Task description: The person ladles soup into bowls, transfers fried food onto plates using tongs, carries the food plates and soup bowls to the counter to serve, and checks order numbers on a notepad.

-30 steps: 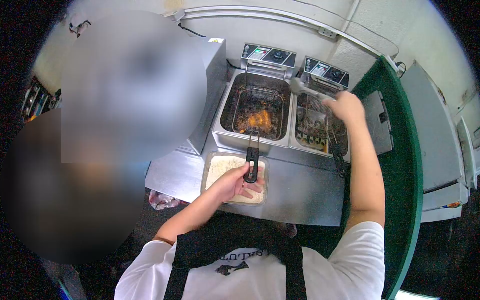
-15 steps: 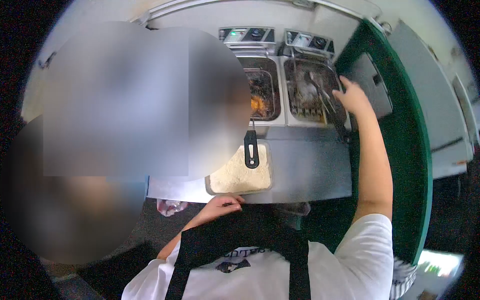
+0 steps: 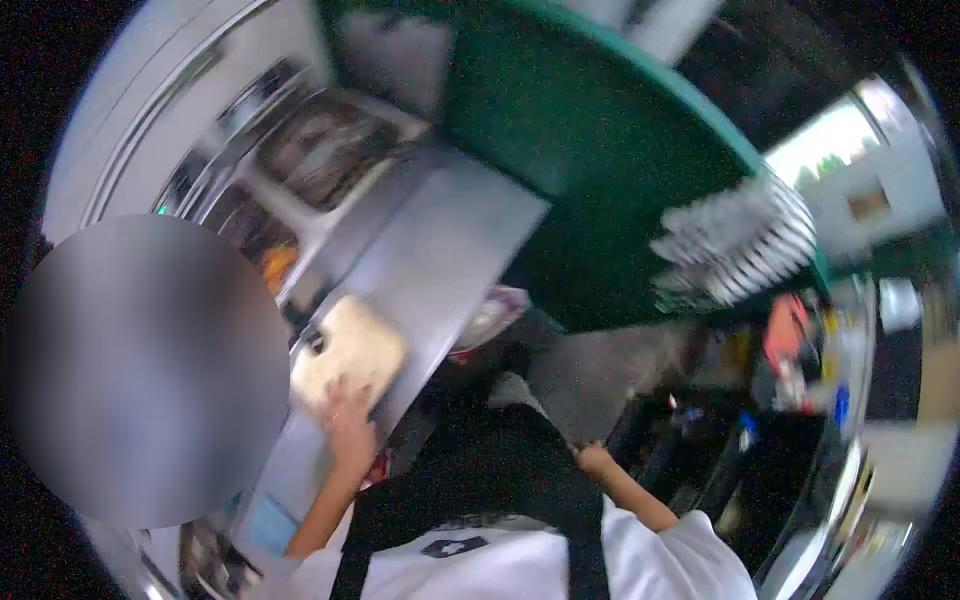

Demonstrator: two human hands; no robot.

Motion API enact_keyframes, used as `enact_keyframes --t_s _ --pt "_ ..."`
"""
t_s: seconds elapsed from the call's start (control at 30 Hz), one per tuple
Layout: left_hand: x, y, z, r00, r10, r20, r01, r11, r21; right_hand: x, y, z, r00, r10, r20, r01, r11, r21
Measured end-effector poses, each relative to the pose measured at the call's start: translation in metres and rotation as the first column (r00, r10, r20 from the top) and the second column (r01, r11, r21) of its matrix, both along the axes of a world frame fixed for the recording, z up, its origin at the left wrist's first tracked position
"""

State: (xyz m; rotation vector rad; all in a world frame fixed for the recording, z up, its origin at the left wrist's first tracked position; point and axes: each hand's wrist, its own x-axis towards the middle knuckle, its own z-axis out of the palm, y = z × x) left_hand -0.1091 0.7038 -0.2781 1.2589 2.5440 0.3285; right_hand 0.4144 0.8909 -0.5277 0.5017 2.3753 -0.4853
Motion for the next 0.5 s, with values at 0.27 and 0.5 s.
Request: enact_keyframes --t_s 0.27,0.5 --pt "0.119 0.117 0.037 0.906 -0.421 0.039 0.412 0.901 0.137 -0.048 -0.021 0.189 -0.076 -0.825 0.56 0.899 -0.3 -0.321" --pt "0.323 0.275 -0.004 0.515 -0.725 0.457 0.835 0.545 -0.077 0.082 0.053 0.165 -0.361 -0.913 0.19 0.346 -0.321 -0.882"
